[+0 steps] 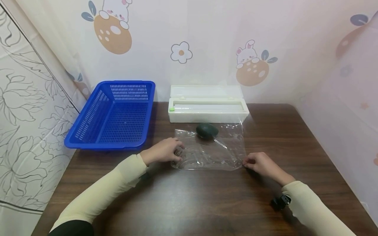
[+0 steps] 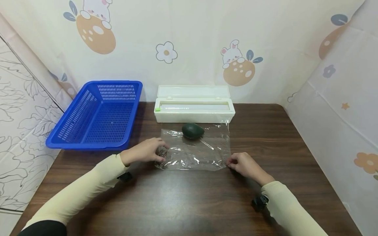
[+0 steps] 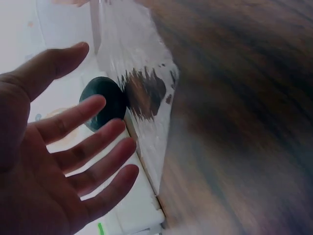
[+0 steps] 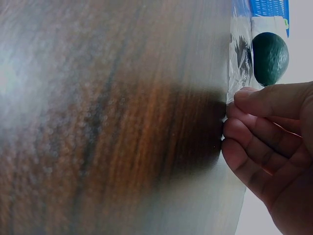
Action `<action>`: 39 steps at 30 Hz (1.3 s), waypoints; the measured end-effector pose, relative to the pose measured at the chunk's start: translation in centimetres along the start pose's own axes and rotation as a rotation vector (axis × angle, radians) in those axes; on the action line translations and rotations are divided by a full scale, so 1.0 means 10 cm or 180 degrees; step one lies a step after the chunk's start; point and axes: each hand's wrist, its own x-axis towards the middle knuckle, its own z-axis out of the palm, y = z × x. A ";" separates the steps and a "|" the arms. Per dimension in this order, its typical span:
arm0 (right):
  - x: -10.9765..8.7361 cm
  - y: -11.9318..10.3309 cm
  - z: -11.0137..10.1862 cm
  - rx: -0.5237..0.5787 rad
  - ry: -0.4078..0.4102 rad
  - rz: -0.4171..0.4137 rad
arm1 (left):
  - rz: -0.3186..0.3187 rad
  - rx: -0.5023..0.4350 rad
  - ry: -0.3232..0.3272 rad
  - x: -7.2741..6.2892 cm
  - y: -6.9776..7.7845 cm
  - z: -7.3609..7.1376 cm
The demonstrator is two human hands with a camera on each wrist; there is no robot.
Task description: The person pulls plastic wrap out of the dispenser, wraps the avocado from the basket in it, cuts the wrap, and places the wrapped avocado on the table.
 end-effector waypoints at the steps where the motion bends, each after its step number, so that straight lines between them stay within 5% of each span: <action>1: 0.00 0.00 0.00 0.0008 0.0001 0.0007 | 0.0049 0.0020 -0.0016 -0.02 -0.01 0.00; 13: -0.01 0.01 0.01 -0.0001 -0.0023 0.0027 | 0.0496 0.0307 -0.0221 -0.17 -0.03 0.07; 24: -0.01 0.00 0.00 -0.0009 -0.0038 -0.0006 | 0.0612 0.0585 -0.0052 -0.16 -0.05 0.20; 39: 0.00 -0.01 -0.01 -0.0009 -0.0042 0.0019 | 0.0814 0.0752 0.0143 -0.15 -0.08 0.19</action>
